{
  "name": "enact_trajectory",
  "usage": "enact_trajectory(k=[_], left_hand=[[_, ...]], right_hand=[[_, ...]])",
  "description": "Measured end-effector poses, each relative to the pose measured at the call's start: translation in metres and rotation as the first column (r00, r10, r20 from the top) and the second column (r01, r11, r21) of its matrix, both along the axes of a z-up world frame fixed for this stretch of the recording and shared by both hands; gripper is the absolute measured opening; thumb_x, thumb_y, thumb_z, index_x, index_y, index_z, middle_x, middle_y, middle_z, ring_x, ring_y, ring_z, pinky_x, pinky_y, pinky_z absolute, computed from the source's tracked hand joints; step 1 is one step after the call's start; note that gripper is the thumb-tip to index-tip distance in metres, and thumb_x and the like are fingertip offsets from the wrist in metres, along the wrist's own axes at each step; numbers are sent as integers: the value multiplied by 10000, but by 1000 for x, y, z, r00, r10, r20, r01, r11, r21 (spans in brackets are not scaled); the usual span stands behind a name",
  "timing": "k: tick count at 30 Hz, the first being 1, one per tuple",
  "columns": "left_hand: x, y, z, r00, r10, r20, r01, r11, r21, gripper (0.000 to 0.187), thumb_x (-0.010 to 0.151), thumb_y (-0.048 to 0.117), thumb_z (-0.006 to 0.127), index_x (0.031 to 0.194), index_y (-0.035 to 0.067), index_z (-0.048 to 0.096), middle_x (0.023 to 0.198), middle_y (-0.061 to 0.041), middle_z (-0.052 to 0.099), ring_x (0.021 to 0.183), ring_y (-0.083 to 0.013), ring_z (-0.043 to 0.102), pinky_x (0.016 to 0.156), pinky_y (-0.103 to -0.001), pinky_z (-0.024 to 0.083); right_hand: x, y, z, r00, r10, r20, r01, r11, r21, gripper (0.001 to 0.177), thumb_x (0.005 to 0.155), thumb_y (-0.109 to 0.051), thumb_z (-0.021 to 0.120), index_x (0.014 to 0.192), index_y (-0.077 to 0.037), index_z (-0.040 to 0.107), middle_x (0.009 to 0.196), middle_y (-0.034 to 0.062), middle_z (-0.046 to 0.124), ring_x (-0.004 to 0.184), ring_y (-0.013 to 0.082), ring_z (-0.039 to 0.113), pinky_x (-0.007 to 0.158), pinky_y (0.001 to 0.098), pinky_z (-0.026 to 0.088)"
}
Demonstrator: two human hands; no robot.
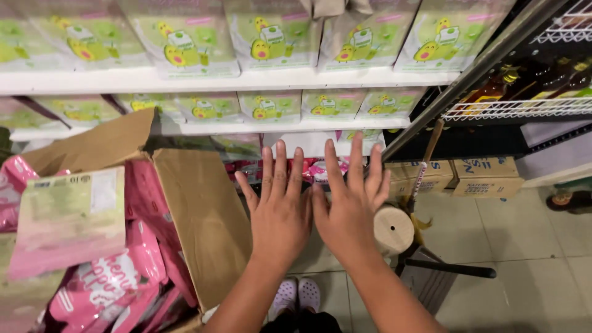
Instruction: The person takes pink and green pouches from a cardboard box and places them on a white shelf. They use a cloth to wipe the pouches and the shelf surface, then arrange the items in neat rows.
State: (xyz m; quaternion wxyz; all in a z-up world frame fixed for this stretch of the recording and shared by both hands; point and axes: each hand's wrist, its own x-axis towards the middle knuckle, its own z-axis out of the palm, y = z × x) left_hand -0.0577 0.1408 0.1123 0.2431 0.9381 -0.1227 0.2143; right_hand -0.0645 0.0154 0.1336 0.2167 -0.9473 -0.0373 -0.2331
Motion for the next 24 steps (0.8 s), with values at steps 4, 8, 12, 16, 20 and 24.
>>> enact_trajectory(k=[4,8,12,16,20,24], left_hand=[[-12,10,1,999,28,-24,-27,999,21,694,976,298,596,1593,100,345,1671,-170,279,1568,-331,206,1198,-696,5],[-12,23,7,999,33,-16,-32,998,52,697,977,302,583,1594,86,340,1669,-179,278,1566,-345,202,1203,-683,11],[-7,46,10,1000,15,-7,-14,997,75,713,974,327,563,1594,68,325,1674,-187,257,1564,-347,198,1209,-670,18],[4,85,15,1000,-17,12,16,997,79,689,1030,369,534,1605,68,305,1686,-156,240,1575,-339,188,1225,-655,29],[10,133,26,998,-58,20,55,991,124,688,1062,381,508,1631,72,277,1710,-150,193,1591,-330,155,1236,-648,33],[7,180,40,998,-68,-2,67,981,181,719,1038,393,532,1630,84,266,1708,-147,171,1585,-330,126,1217,-668,19]], right_hand=[[-3,8,6,999,50,8,-50,999,-13,692,930,-264,659,1577,-169,433,1703,195,175,1550,493,107,1174,708,74],[-5,20,7,999,45,-1,-45,999,-5,705,925,-274,650,1580,-165,416,1706,186,160,1557,483,102,1184,700,68],[-6,39,8,999,31,14,-31,999,-16,699,953,-291,645,1596,-172,397,1709,191,141,1559,485,90,1188,703,62],[-12,70,13,999,-7,33,8,999,-32,704,966,-296,648,1605,-160,389,1704,204,137,1556,493,82,1181,710,59],[-23,113,15,996,-86,34,87,996,-37,692,971,-278,653,1601,-140,401,1710,206,137,1564,490,82,1188,710,72],[-36,155,16,987,-155,36,156,988,-12,688,981,-284,666,1597,-115,413,1703,227,115,1553,500,75,1167,735,77]])
